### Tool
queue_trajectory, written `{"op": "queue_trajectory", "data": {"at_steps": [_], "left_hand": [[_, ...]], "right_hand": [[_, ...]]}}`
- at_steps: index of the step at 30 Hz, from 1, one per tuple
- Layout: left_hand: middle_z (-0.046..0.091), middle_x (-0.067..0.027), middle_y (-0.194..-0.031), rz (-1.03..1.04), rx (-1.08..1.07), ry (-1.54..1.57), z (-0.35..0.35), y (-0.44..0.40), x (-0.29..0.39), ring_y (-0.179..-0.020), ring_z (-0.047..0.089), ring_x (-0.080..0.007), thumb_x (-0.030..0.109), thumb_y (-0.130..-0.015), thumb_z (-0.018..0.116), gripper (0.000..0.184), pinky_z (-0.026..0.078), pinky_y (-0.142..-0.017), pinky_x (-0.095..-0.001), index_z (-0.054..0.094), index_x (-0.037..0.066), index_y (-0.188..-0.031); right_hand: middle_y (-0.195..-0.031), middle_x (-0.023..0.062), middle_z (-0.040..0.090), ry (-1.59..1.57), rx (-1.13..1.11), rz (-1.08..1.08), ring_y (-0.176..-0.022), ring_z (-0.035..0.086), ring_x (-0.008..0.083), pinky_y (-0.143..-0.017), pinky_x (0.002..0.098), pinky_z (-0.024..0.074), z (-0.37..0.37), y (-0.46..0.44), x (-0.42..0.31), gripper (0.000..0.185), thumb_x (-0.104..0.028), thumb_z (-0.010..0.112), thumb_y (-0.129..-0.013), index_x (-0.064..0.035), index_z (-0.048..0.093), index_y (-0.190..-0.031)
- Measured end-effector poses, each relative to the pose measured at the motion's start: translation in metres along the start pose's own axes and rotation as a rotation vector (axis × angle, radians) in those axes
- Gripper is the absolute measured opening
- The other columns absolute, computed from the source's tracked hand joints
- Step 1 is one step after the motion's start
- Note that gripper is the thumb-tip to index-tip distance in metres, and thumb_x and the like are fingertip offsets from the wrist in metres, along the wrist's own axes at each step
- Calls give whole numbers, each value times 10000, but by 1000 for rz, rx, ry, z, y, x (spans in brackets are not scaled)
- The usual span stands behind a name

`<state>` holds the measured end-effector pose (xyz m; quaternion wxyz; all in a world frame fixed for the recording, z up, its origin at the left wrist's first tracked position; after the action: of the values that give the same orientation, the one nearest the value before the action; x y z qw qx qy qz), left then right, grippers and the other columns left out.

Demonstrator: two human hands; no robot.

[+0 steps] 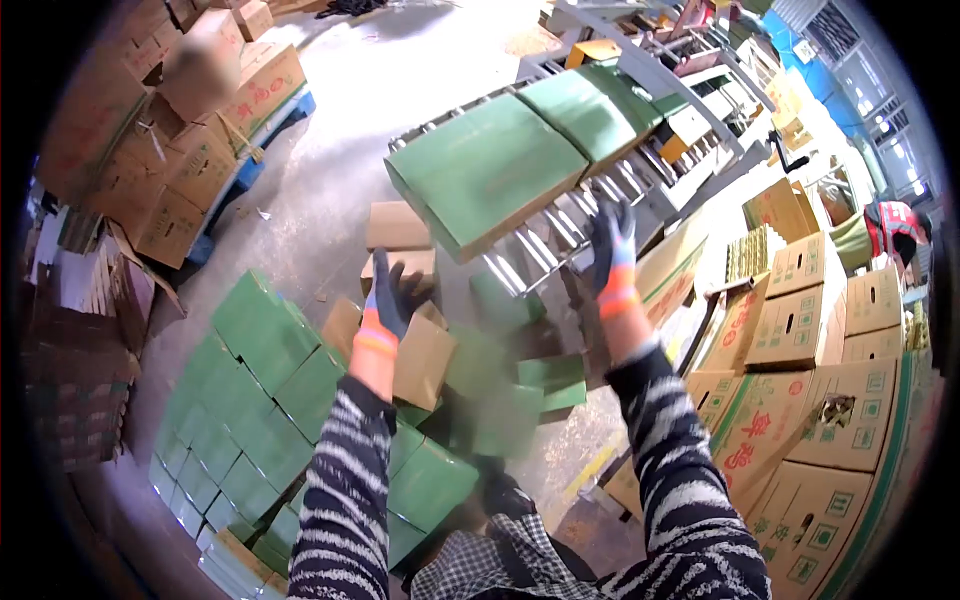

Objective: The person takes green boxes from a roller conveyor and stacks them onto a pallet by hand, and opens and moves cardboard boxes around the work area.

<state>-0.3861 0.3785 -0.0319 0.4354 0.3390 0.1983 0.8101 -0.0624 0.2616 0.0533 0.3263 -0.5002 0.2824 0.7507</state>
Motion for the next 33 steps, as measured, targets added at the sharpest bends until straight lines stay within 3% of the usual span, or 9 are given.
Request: {"op": "queue_trajectory", "data": {"at_steps": [2, 10, 19, 24, 25, 27, 28, 29, 33], "left_hand": [[365, -104, -1440, 312, 144, -61, 62, -2, 21, -1243, 439, -309, 583, -865, 547, 783, 449, -944, -492, 292, 97, -1424], [594, -31, -1203, 382, 47, -26, 70, 51, 27, -1071, 551, -188, 370, -871, 619, 524, 421, -952, -338, 514, 69, -1288], [516, -107, -1290, 651, 80, 415, -126, 238, -63, -1043, 597, -245, 102, -821, 701, 952, 534, -855, -409, 37, 205, -1495], [523, -130, -1280, 787, 439, 543, -305, 397, -230, -1148, 534, -241, 264, -875, 636, 570, 439, -999, -391, 399, 73, -1358], [491, -142, -1331, 764, 76, 870, -338, 418, -268, -1192, 483, -275, 577, -898, 482, 706, 422, -977, -451, 418, 50, -1362], [493, -132, -1337, 610, 362, 1169, -334, 552, -251, -1197, 477, -306, 669, -848, 471, 776, 414, -980, -489, 432, 84, -1357], [491, -111, -1349, 882, -102, 1188, -362, 574, -265, -1203, 476, -318, 704, -812, 489, 797, 405, -988, -512, 445, 121, -1354], [498, -83, -1348, 795, 497, 1157, -409, 596, -306, -1196, 482, -317, 705, -791, 521, 793, 405, -992, -511, 465, 134, -1338], [487, -101, -1355, 1163, 608, 1208, -509, 667, -359, -1190, 497, -311, 677, -819, 507, 794, 414, -1001, -493, 421, 114, -1373]], "right_hand": [[-1384, 100, 417, 16, 37, 48, -1198, 444, 270, -939, 425, 409, 7, -77, -8, 559, -325, 623, -890, -164, 366, -1360], [-1228, 77, 553, 115, -216, 737, -1056, 484, 295, -890, 472, 416, 29, -154, 61, 616, -579, 691, -720, -186, 581, -1181], [-1091, 43, 665, -11, -597, 810, -988, 617, 203, -868, 349, 491, 93, 123, 72, 317, -331, 654, -864, -131, 649, -1111], [-1234, 43, 586, 269, -591, 897, -1066, 575, 224, -817, 428, 483, 144, 365, 156, 447, -342, 649, -871, -184, 527, -1271], [-1246, 49, 576, 378, -600, 787, -1085, 558, 229, -823, 447, 468, 159, 422, 170, 515, -315, 655, -869, -216, 452, -1332], [-1257, 54, 569, 512, -730, 743, -1117, 534, 234, -851, 468, 438, 184, 525, 224, 694, -247, 655, -866, -271, 262, -1437], [-1256, 52, 571, 546, -849, 820, -1131, 526, 232, -873, 469, 422, 192, 573, 252, 800, -205, 649, -865, -295, 146, -1481], [-1255, 50, 572, 579, -898, 867, -1128, 529, 229, -874, 472, 421, 205, 627, 270, 863, -174, 644, -858, -310, 69, -1486], [-1262, 32, 570, 653, -1088, 1046, -1128, 528, 220, -874, 487, 414, 224, 796, 372, 966, -124, 641, -839, -367, -40, -1479]]}}
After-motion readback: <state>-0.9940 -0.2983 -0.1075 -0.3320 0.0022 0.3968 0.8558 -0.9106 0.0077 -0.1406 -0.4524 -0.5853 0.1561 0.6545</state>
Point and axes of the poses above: each hand's wrist, its own y-axis away from the middle knuckle, its own z-axis out of the palm, x = y × z, the point moved 3 cm from there along -y, towards the middle knuckle
